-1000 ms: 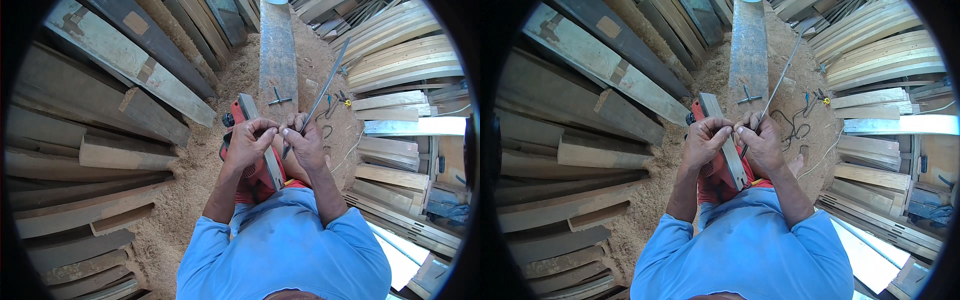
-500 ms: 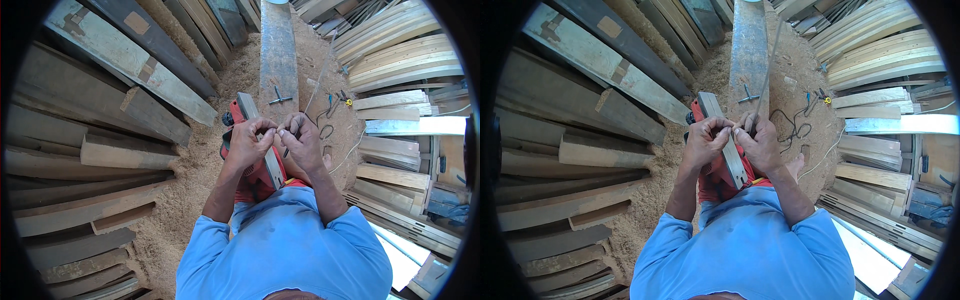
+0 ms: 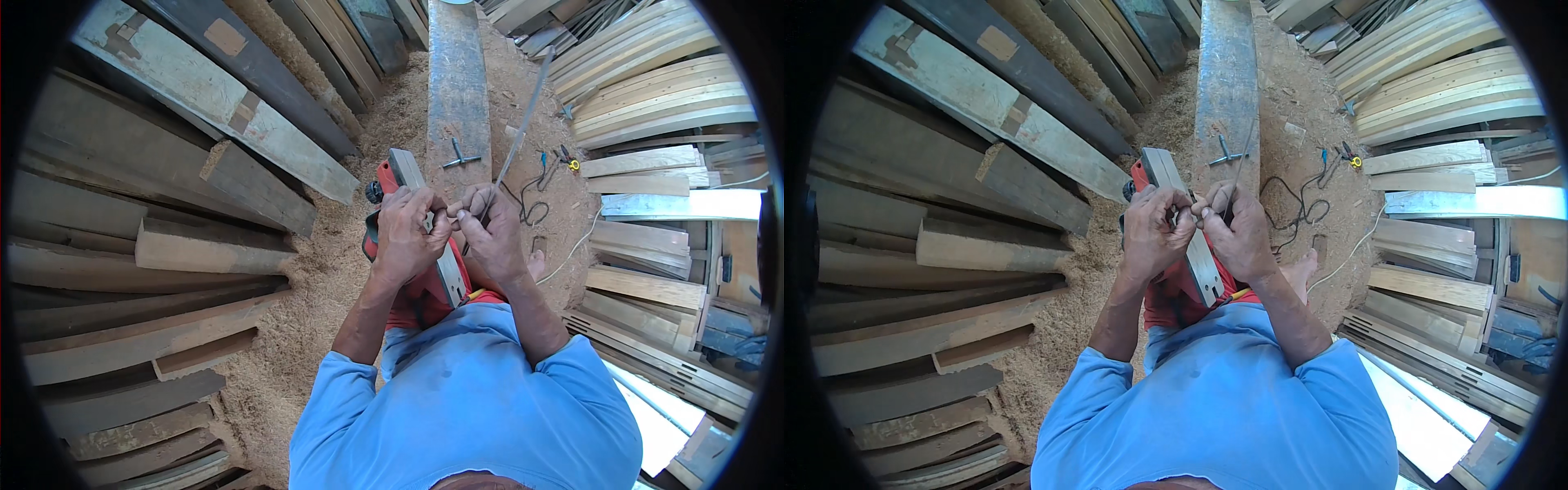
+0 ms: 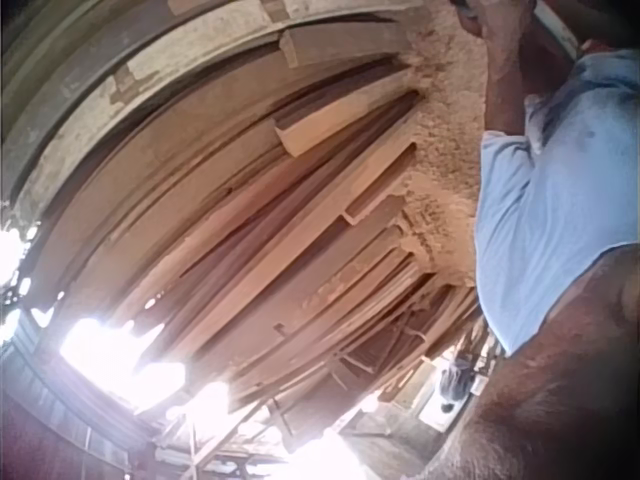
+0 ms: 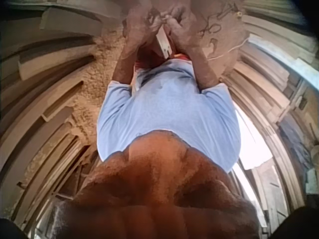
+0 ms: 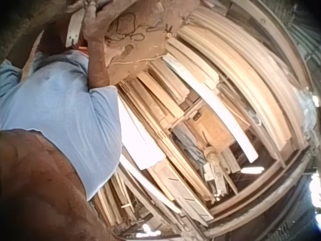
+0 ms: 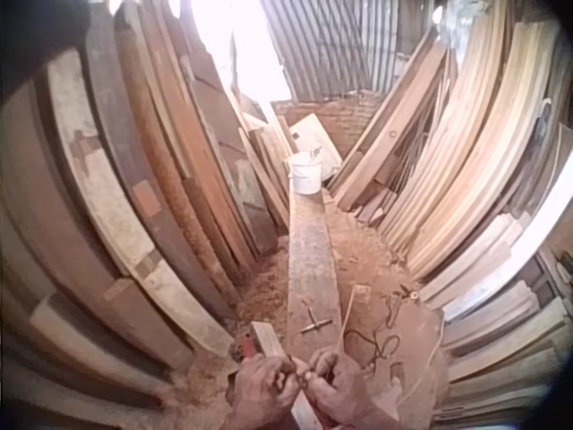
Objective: The person adjusts the metal guide fence on an electric hand planer using a screwdriver and a wrench, turning screws to secure the alignment.
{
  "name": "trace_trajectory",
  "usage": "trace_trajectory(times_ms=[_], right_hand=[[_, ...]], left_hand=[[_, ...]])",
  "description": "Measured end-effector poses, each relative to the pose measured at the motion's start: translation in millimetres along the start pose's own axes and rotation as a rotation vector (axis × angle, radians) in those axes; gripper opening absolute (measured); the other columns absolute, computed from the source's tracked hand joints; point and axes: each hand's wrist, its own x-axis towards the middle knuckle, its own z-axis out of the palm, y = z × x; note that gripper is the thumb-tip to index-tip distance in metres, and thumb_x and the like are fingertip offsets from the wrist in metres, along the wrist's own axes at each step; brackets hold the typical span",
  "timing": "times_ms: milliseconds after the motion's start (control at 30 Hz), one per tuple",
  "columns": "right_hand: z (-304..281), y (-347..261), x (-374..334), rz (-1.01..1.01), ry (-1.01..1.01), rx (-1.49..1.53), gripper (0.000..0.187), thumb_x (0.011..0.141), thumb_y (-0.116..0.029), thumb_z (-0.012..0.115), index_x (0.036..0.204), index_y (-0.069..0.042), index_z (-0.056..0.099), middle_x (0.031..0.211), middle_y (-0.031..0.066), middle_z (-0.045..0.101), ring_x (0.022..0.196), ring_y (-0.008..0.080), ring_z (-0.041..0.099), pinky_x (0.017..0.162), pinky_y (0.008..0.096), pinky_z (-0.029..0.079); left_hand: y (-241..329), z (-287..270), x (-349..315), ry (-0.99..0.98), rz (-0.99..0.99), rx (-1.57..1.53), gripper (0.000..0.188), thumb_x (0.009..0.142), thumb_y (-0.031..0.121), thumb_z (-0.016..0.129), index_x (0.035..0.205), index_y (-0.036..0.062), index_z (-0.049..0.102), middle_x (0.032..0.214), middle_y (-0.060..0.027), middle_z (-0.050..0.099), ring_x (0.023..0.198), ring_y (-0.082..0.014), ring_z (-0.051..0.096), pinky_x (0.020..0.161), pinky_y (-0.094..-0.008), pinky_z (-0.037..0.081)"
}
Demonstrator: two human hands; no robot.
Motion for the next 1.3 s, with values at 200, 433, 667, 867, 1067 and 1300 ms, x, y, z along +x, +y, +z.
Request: trace_trajectory(times_ms=[200, 433, 667, 867, 1067, 1300], right_hand=[[3.9, 5.7, -3.1, -0.101, 0.016, 0.03, 0.02, 0.096, 0.013, 0.052, 0.093, -0.005, 0.045, 0.096, 0.0049, 0.054, 0.094, 0.0126, 0.066, 0.085, 0.03, 0.058], [-2.4, -19.2, -8.1, 0.02, 0.026, 0.25, 0.022, 0.098, 0.012, 0.054, 0.097, -0.007, 0.045, 0.104, 0.0058, 0.055, 0.091, 0.0143, 0.068, 0.084, 0.0314, 0.06], [-27.9, -34.5, -6.0, 0.198, -0.058, 0.749, 0.024, 0.097, 0.011, 0.063, 0.101, -0.009, 0.05, 0.112, 0.0071, 0.061, 0.094, 0.0188, 0.07, 0.08, 0.0286, 0.062], [-34.2, -36.6, -7.0, 0.248, -0.037, 0.848, 0.024, 0.096, 0.011, 0.063, 0.1, -0.01, 0.053, 0.112, 0.006, 0.06, 0.097, 0.0193, 0.069, 0.078, 0.0291, 0.061], [-32.8, -30.7, -6.4, 0.229, -0.053, 0.816, 0.025, 0.095, 0.011, 0.064, 0.098, -0.011, 0.052, 0.112, 0.0057, 0.059, 0.098, 0.0192, 0.068, 0.08, 0.0299, 0.061], [-28.2, -26.2, -5.4, 0.247, -0.051, 0.743, 0.025, 0.095, 0.011, 0.064, 0.097, -0.01, 0.05, 0.11, 0.0067, 0.06, 0.094, 0.0196, 0.068, 0.083, 0.0317, 0.059]], left_hand=[[2.2, 1.0, -1.3, 0.057, -0.072, -0.03, 0.011, 0.077, 0.011, 0.07, 0.083, 0.009, 0.061, 0.074, -0.0076, 0.062, 0.074, -0.0306, 0.063, 0.072, -0.0431, 0.045], [3.1, -1.1, -4.8, 0.129, -0.11, -0.155, 0.006, 0.076, 0.006, 0.06, 0.08, 0.0062, 0.055, 0.068, -0.01, 0.055, 0.066, -0.0335, 0.057, 0.067, -0.0441, 0.044], [-6.8, -3.4, -11.0, 0.159, -0.202, -0.348, 0.004, 0.082, 0.003, 0.046, 0.078, 0.0026, 0.048, 0.066, -0.0136, 0.05, 0.062, -0.0289, 0.053, 0.061, -0.0434, 0.043], [-1.4, -5.7, -11.3, 0.144, -0.26, -0.372, 0.011, 0.092, 0.004, 0.047, 0.081, 0.0024, 0.048, 0.067, -0.012, 0.05, 0.062, -0.0238, 0.051, 0.061, -0.0414, 0.044], [-8.0, 0.8, -13.4, 0.109, -0.271, -0.298, 0.015, 0.098, 0.009, 0.059, 0.086, 0.0013, 0.055, 0.071, -0.0114, 0.057, 0.064, -0.0245, 0.056, 0.062, -0.0411, 0.045], [-5.2, 2.4, -4.8, 0.074, -0.096, -0.394, 0.012, 0.088, 0.004, 0.073, 0.1, 0.0021, 0.07, 0.086, -0.0095, 0.068, 0.084, -0.0268, 0.066, 0.078, -0.0363, 0.052]])
